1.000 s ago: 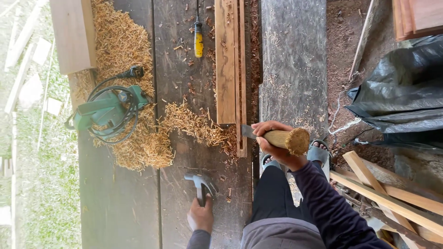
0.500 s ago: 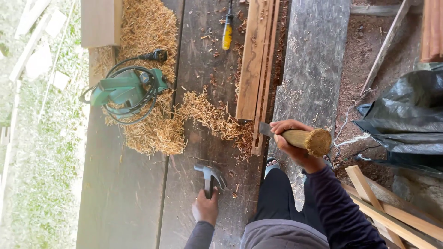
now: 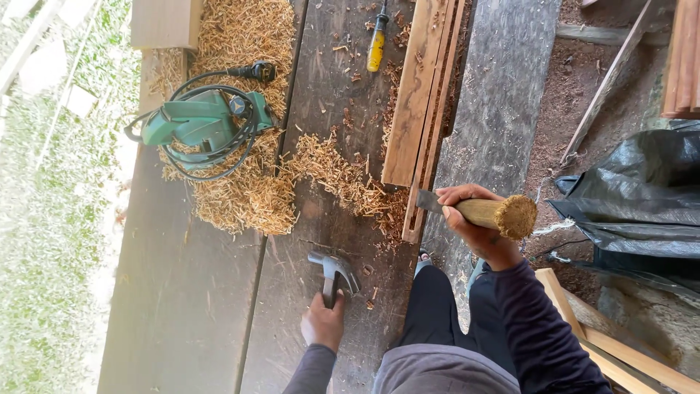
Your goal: Chisel a groove into a wooden board using a chisel and a hammer.
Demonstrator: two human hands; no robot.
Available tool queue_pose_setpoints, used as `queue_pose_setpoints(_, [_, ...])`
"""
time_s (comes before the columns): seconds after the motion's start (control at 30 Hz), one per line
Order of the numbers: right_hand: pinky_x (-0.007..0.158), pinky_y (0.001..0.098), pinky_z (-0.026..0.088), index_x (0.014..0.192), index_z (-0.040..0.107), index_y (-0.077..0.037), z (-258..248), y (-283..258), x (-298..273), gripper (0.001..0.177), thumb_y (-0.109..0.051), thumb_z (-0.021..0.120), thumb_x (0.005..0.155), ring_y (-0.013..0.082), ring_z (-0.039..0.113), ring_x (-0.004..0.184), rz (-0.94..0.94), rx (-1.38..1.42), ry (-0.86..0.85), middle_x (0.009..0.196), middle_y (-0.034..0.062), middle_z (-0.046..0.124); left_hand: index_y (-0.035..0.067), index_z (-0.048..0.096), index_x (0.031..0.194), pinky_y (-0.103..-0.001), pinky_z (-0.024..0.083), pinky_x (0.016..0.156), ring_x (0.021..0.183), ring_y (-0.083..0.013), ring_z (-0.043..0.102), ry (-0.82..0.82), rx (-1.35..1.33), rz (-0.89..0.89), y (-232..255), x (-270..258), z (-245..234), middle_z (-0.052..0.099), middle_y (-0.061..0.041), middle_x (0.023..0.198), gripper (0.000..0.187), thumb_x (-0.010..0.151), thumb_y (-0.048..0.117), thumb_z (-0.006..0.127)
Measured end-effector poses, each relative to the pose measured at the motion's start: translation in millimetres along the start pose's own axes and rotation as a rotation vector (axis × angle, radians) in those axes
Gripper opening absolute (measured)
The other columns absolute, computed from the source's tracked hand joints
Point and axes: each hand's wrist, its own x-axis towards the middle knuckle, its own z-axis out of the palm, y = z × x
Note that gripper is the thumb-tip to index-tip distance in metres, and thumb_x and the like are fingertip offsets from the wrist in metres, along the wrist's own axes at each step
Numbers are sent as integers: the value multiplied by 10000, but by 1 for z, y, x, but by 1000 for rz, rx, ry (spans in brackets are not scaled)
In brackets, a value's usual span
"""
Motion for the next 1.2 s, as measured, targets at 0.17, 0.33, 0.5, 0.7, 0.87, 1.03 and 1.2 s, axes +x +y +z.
queue_pose_setpoints(0.17, [1073,415,550,952,692,-61,1,5,0,49,-35,699,912,241,696,1195,36,11,-2,1042,60,724,98,679,863,-529,568,739,805,-431,737,7,0,3,3,-2,-3,748,-197,803,555,835,651,641])
queue_pose_setpoints(0.33, [1055,399,548,953,691,-55,6,0,2,37,-48,693,917,236,682,1207,71,10,-14,1064,74,714,99,691,878,-527,569,748,812,-434,737,14,-12,2,4,-3,-4,749,-207,814,548,833,643,650])
queue_pose_setpoints(0.5, [1020,367,550,974,698,-62,9,4,4,60,-62,694,914,209,680,1158,115,4,14,1138,105,729,93,691,882,-531,563,747,823,-442,729,7,-45,-3,6,-4,-6,749,-206,822,542,824,631,661])
queue_pose_setpoints(0.7, [1034,354,547,1009,687,-49,7,9,6,77,-46,673,933,203,681,1164,88,36,-1,1142,112,723,91,689,877,-535,554,758,825,-446,724,-4,-43,2,5,-4,-7,743,-218,816,538,831,626,655])
queue_pose_setpoints(0.87, [1016,350,551,1019,686,-55,4,11,8,81,-48,680,939,196,682,1143,102,21,-14,1140,104,720,92,682,869,-549,541,754,827,-458,709,4,-48,15,5,-5,-8,738,-214,815,534,838,624,654])
queue_pose_setpoints(1.03, [979,351,571,999,697,-73,11,5,8,64,-66,704,936,183,692,1112,83,-6,-27,1130,86,726,93,672,863,-544,544,739,806,-448,717,10,-61,26,7,-7,-10,736,-201,801,528,840,620,645])
queue_pose_setpoints(1.2, [963,341,575,985,702,-73,13,7,7,60,-85,722,929,170,693,1088,88,-12,-18,1125,83,734,88,677,853,-545,537,744,809,-455,711,24,-70,24,9,-8,-13,733,-207,794,527,834,614,659])
